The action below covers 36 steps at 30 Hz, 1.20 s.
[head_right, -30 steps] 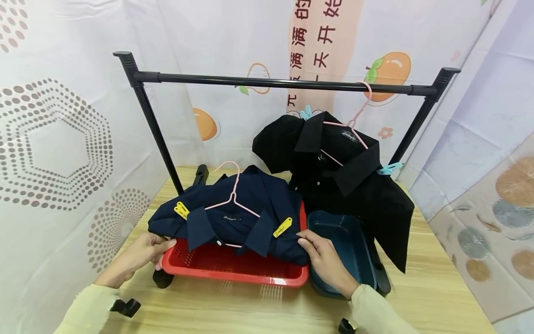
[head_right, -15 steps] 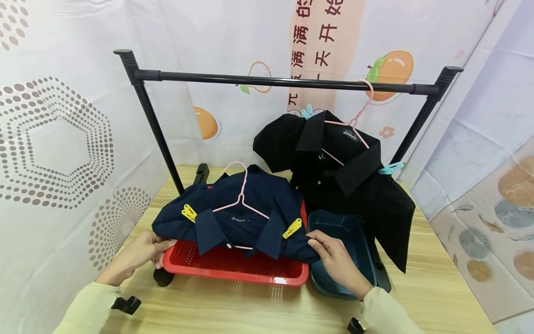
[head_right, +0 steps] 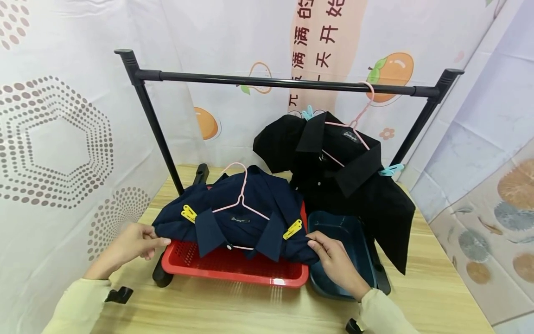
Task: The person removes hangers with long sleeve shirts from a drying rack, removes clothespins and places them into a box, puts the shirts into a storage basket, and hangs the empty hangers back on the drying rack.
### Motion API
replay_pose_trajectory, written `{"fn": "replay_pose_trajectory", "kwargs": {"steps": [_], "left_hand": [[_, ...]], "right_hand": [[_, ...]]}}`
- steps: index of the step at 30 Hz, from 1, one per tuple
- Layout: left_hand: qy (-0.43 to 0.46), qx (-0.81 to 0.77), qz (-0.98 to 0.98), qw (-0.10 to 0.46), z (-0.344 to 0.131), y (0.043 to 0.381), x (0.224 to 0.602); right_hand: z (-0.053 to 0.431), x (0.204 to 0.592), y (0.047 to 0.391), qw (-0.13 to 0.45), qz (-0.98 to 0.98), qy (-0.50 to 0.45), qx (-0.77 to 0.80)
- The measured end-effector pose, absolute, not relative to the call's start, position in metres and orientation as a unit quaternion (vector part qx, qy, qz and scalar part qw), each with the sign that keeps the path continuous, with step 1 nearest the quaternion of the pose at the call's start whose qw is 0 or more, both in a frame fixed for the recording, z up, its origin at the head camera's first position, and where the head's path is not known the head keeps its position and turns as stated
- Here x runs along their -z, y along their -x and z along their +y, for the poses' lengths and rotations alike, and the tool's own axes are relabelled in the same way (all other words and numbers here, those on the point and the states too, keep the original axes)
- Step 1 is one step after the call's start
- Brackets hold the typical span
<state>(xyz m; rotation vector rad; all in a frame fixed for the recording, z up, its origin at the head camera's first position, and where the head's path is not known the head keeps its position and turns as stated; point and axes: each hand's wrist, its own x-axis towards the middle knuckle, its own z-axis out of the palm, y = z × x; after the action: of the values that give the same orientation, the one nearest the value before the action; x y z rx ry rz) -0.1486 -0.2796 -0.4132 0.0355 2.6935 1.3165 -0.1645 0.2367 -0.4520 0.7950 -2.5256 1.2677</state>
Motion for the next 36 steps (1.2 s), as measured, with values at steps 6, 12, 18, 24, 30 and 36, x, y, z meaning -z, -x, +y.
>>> {"fn": "replay_pose_trajectory", "kwargs": {"steps": [6, 12, 18, 24, 30, 36], "left_hand": [[-0.033, -0.407, 0.911, -0.056, -0.282, 0.148, 0.403], [-0.103, -0.344, 0.921, -0.151, -0.280, 0.156, 0.404], [-0.223, -0.305, 0.907, -0.187, -0.272, 0.165, 0.408], [-0.269, -0.305, 0.899, -0.162, -0.267, 0.170, 0.406], [-0.271, -0.319, 0.902, -0.104, -0.264, 0.174, 0.402], [-0.306, -0.335, 0.888, -0.076, -0.262, 0.178, 0.403]], "right_hand": [[0.239, 0.454, 0.164, 0.111, -0.848, -0.269, -0.442], [0.239, 0.454, 0.163, 0.127, -0.847, -0.279, -0.433], [0.240, 0.452, 0.161, 0.131, -0.848, -0.278, -0.432], [0.241, 0.451, 0.163, 0.145, -0.850, -0.290, -0.415], [0.242, 0.449, 0.164, 0.157, -0.854, -0.293, -0.400], [0.242, 0.450, 0.164, 0.154, -0.856, -0.297, -0.394]]}}
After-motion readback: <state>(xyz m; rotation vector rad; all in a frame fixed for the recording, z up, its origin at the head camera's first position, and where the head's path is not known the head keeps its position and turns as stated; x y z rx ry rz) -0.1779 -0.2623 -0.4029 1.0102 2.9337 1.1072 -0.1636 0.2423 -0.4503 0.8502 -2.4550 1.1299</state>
